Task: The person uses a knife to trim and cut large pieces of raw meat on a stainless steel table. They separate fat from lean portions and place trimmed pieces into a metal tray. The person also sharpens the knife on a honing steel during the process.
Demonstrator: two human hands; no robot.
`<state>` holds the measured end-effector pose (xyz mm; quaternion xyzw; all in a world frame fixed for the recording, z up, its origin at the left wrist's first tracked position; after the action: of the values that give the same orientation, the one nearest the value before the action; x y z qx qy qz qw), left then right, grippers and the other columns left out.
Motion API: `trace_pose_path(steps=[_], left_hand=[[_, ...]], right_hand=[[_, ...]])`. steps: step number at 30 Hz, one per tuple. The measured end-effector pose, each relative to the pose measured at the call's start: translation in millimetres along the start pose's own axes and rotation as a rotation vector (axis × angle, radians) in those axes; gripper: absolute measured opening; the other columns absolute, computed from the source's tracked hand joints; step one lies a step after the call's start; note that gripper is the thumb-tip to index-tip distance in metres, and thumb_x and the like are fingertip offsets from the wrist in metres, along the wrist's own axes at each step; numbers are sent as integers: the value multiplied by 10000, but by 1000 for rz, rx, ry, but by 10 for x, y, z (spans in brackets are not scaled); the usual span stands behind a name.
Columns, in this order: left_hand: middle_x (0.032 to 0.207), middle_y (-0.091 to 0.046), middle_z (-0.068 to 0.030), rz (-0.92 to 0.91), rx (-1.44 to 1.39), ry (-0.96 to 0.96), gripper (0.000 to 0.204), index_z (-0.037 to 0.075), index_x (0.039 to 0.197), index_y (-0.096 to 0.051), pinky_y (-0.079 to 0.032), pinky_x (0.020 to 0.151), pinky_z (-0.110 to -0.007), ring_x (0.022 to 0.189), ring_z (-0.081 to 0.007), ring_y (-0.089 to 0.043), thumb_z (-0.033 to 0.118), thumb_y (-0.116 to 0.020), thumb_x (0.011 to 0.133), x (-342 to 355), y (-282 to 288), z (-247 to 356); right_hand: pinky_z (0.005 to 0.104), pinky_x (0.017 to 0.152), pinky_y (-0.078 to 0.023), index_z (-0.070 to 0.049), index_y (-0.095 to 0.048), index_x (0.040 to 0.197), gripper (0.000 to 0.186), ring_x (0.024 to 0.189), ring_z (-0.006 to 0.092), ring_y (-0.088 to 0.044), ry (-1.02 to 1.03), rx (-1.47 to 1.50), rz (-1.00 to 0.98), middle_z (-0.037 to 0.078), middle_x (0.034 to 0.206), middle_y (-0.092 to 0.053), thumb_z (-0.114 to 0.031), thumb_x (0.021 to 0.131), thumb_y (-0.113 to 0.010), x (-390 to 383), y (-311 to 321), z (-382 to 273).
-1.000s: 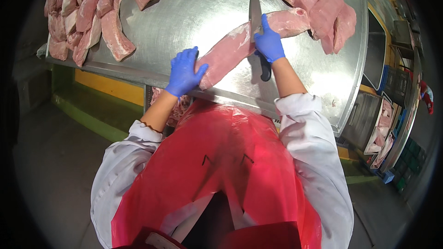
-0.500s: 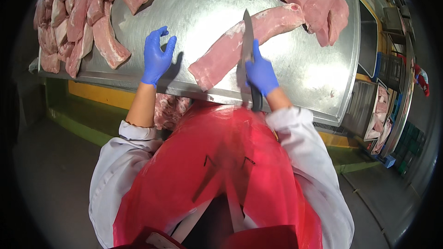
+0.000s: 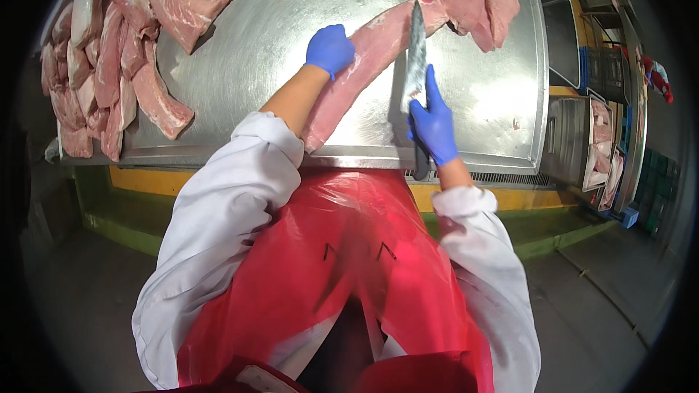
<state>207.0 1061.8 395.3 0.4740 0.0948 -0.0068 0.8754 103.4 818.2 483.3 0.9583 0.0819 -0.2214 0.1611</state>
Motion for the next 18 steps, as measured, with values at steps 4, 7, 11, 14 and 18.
trace_pose_path(steps=[4, 7, 11, 14, 18], left_hand=[[914, -710, -291, -143, -37, 28, 313, -58, 906, -741, -554, 775, -448, 838, -437, -688, 232, -644, 839, 202, 31, -101], [858, -712, -278, -230, -59, -36, 305, -63, 867, -742, -550, 727, -415, 810, -394, -704, 230, -665, 833, 349, -158, -251], [765, -712, -234, -239, -269, 55, 287, -79, 790, -733, -528, 652, -399, 713, -286, -698, 201, -686, 829, 373, -254, -374], [738, -711, -186, -264, -550, 193, 234, -84, 788, -731, -516, 613, -379, 663, -226, -676, 143, -685, 818, 290, -267, -471], [736, -704, -133, -192, -652, 192, 194, -76, 817, -734, -501, 591, -351, 646, -180, -649, 112, -686, 798, 182, 16, -395]], right_hand=[[321, 480, -505, -214, -209, 1624, 791, 481, 120, -541, 158, -90, 77, 42, 634, -574, -62, 925, -548, 464, -428, -24], [343, 512, -539, -192, -237, 1614, 758, 509, 157, -597, 258, -175, 92, 80, 666, -615, -99, 932, -555, 895, -766, 29], [403, 645, -568, -166, -188, 1615, 784, 649, 299, -684, 75, -221, -102, 232, 845, -691, -164, 921, -555, 960, -1051, 47], [479, 828, -550, -130, -133, 1615, 821, 876, 452, -697, 85, -539, -228, 330, 972, -683, -173, 903, -539, 536, -1049, 119], [472, 819, -553, -126, -138, 1614, 813, 862, 431, -705, 286, -549, -240, 319, 960, -689, -173, 908, -539, 341, -1015, 223]])
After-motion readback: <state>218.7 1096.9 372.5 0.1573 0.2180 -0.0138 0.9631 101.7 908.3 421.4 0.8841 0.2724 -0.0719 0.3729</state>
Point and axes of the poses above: each hand's wrist, its own x-axis towards the middle knuckle, its own y-axis out of the back of the hand, z = x × y, the point moved 7 cm from there along x, towards the middle knuckle
